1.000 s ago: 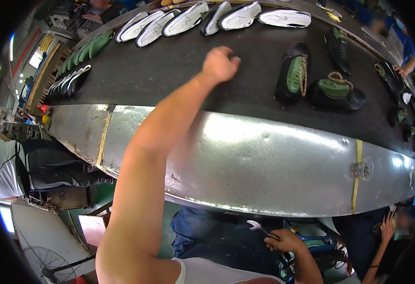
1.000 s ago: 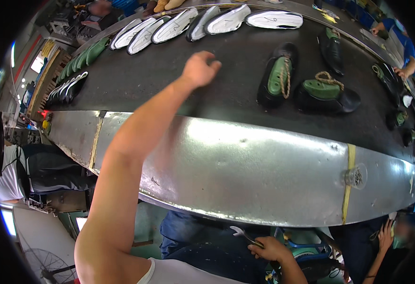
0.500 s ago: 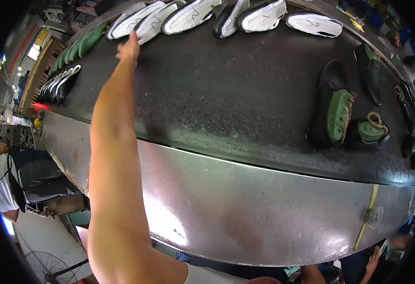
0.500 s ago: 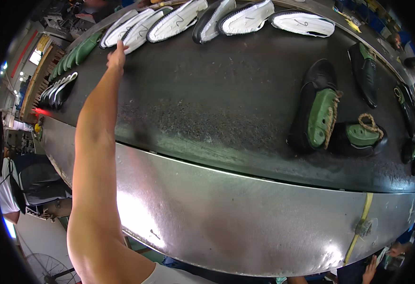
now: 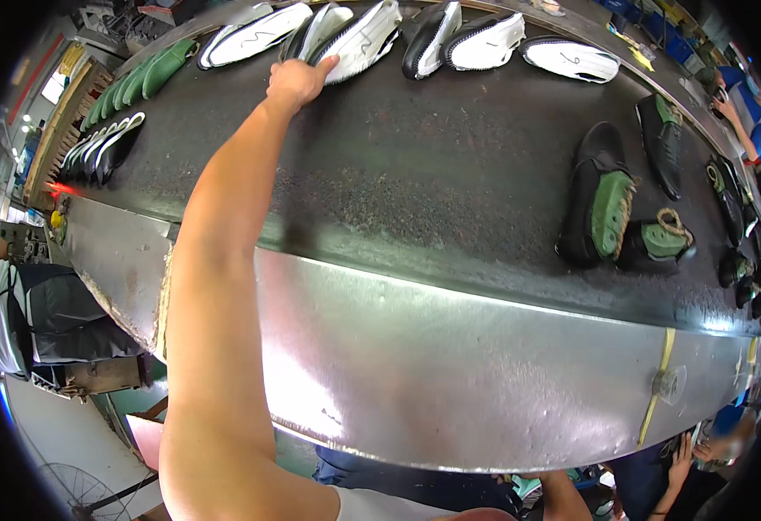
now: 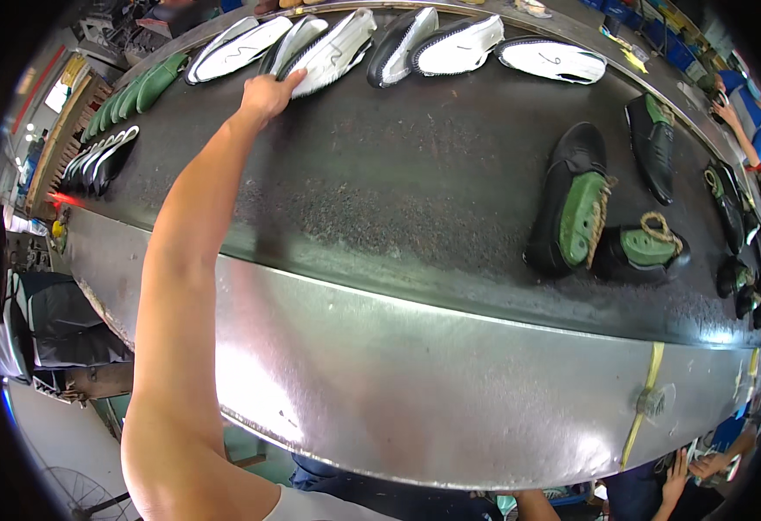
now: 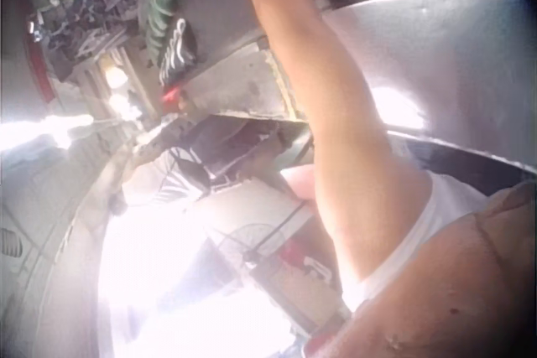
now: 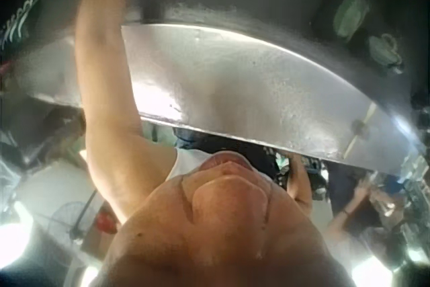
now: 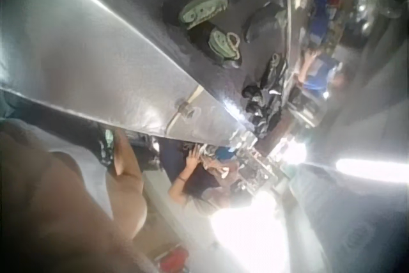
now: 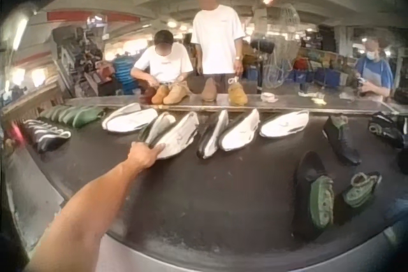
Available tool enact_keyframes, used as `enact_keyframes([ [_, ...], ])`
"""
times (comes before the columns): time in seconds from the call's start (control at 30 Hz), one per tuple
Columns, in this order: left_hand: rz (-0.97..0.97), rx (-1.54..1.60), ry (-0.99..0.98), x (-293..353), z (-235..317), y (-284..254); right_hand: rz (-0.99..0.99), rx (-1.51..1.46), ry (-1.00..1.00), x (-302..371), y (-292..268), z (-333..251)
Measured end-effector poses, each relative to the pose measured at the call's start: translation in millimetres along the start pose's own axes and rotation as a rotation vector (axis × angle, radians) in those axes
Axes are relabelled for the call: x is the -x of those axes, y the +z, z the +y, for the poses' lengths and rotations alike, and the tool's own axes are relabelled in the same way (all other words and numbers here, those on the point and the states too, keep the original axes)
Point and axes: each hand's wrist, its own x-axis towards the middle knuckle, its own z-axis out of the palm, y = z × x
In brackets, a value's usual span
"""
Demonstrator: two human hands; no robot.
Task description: Using pliers and a hammer to shape and secure shoe components on an assembly line.
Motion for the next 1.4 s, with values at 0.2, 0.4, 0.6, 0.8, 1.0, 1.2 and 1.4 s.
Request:
enact_keyframes([
  [0.2,-0.074,-0.048,-0.004,135,-47,-74,0.069,0.047,-0.166,13,41,30],
  [0.4,-0.035,0.035,0.119,270,-110,-179,0.123,0.092,-0.304,13,71,72],
  [0.6,-0.062,0.086,0.187,424,-160,-236,0.151,0.083,-0.354,16,109,107],
  [0.8,0.174,-0.280,0.486,516,-183,-202,0.133,0.128,-0.355,16,138,139],
  [1.0,-0.375,-0.245,0.337,414,-68,-173,0.288,0.207,-0.431,16,168,157],
  [1.2,-0.563,-0.013,0.398,356,-82,-162,0.395,0.134,-0.530,19,179,162],
  [1.4,-0.398,0.116,0.456,398,-78,-176,0.362,0.028,-0.570,19,172,173],
])
